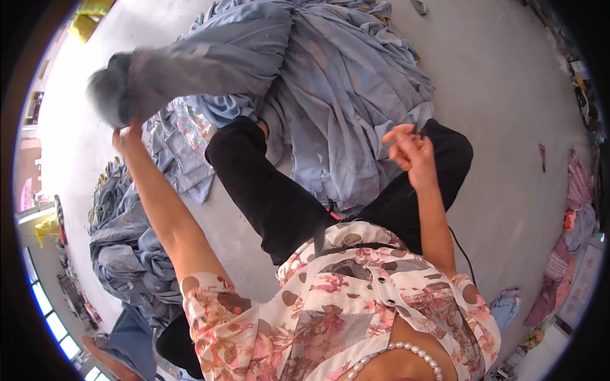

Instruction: The person sits cross-legged on the floor and uses a small blade to trim loose threads and edges from light blue fabric pieces. The person repeatedly picks up fabric, trims it, and places it back on the pile.

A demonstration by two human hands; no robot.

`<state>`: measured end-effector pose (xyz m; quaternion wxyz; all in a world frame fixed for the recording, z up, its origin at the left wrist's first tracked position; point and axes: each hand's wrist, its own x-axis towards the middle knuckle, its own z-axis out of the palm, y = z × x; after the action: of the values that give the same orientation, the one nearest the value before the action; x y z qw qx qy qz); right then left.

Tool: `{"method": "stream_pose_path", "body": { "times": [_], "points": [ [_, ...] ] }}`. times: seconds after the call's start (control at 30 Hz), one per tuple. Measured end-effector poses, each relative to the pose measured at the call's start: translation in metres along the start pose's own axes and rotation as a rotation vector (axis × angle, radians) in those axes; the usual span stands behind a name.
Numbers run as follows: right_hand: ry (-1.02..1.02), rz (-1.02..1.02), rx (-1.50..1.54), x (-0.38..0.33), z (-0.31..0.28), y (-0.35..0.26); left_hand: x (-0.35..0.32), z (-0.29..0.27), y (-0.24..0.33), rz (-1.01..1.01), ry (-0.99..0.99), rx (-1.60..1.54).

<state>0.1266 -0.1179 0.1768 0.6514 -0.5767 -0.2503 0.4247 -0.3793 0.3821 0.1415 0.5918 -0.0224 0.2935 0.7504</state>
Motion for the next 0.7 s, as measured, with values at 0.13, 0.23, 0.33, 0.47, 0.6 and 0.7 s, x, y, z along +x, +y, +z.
{"method": "stream_pose_path", "body": {
  "times": [0.13, 0.23, 0.33, 0.47, 0.6, 0.7],
  "points": [
    [0.156, 0.154, -0.075, 0.028, -0.050, 0.063, -0.032, -0.023, 0.025, 0.105, 0.037, 0.033],
    [0.264, 0.142, -0.461, 0.042, -0.050, 0.118, -0.104, -0.034, -0.033, 0.108, -0.154, 0.390],
    [0.226, 0.094, -1.100, 0.034, -0.054, 0.191, -0.219, -0.022, -0.124, -0.019, -0.444, 0.655],
    [0.166, 0.262, -1.343, -0.003, -0.069, 0.257, -0.339, -0.038, -0.200, -0.203, -0.608, 0.852],
    [0.123, 0.522, -0.295, -0.001, -0.086, 0.231, -0.379, -0.104, -0.255, -0.456, -0.805, 1.165],
    [0.145, 0.481, 0.164, 0.021, -0.060, 0.128, -0.401, -0.169, -0.272, -0.373, -1.179, 1.728]
  ]
}}
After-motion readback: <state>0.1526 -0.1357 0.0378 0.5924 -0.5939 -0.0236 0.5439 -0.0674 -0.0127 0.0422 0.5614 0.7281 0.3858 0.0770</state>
